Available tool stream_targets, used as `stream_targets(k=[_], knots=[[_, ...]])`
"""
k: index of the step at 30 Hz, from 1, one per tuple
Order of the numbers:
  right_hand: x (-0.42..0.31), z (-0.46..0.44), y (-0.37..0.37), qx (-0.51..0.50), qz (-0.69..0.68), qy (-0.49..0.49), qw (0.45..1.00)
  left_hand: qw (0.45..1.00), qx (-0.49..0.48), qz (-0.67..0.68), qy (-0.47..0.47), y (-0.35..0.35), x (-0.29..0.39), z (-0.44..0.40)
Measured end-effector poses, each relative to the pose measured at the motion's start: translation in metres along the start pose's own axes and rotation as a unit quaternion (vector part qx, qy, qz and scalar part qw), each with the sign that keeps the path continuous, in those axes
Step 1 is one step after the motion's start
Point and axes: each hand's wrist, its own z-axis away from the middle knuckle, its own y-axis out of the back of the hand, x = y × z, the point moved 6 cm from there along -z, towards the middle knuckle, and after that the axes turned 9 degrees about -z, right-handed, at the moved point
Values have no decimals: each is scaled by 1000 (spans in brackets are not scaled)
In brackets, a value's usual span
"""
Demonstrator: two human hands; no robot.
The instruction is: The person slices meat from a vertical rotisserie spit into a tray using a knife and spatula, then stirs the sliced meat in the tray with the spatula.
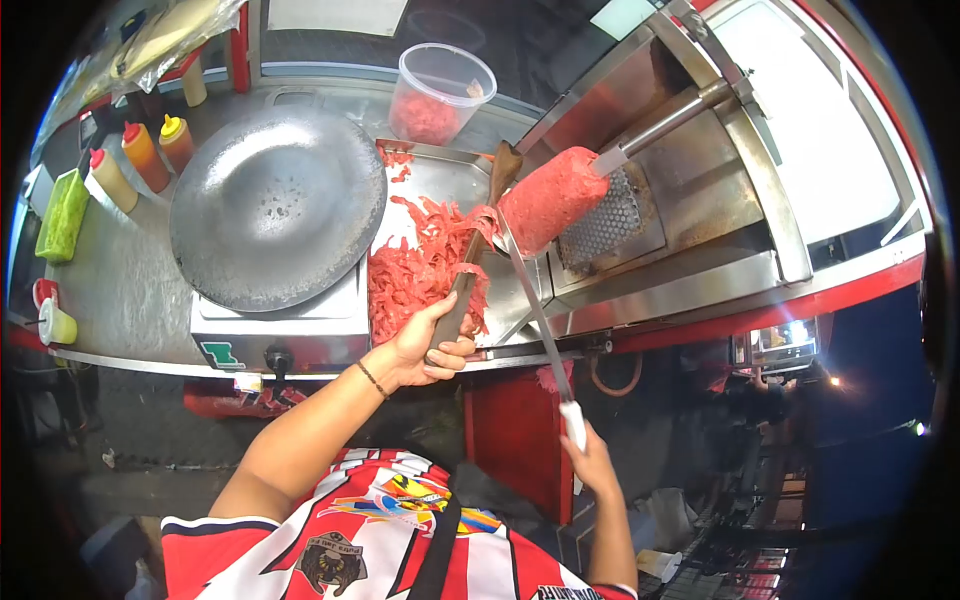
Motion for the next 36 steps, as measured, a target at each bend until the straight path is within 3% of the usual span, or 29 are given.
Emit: stream_targets(k=[5,8,11,14,15,20,22,24,27,31,32,35,36], knots=[[-36,12,60,-52,60,-98,992,999,39,-15,30,4,-1,15],[-48,18,73,-41,101,-34,993,996,64,-46,43,3,8,24],[-50,27,92,-30,131,-40,990,994,75,-51,59,4,6,30],[-81,15,77,-69,108,-119,985,992,95,-49,64,3,-1,32],[-71,17,80,-52,108,-68,990,991,92,-67,64,5,-1,35],[-62,32,109,-28,67,-55,996,974,155,-143,83,9,-12,67],[-66,27,89,-23,-38,-110,993,949,220,-210,78,8,-21,71],[-79,-5,42,45,-144,-8,988,940,228,-253,40,13,-35,53],[-106,-63,-36,85,-287,8,954,887,238,-396,-18,9,-57,26],[-160,-146,-60,207,-144,158,955,877,229,-422,-26,1,-66,19],[-142,-163,-70,200,-145,120,961,870,228,-437,-30,11,-65,15],[-84,-143,-107,204,-152,192,948,867,226,-444,-33,10,-60,13],[-71,-126,-116,195,-172,170,950,869,226,-439,-35,6,-58,14]])
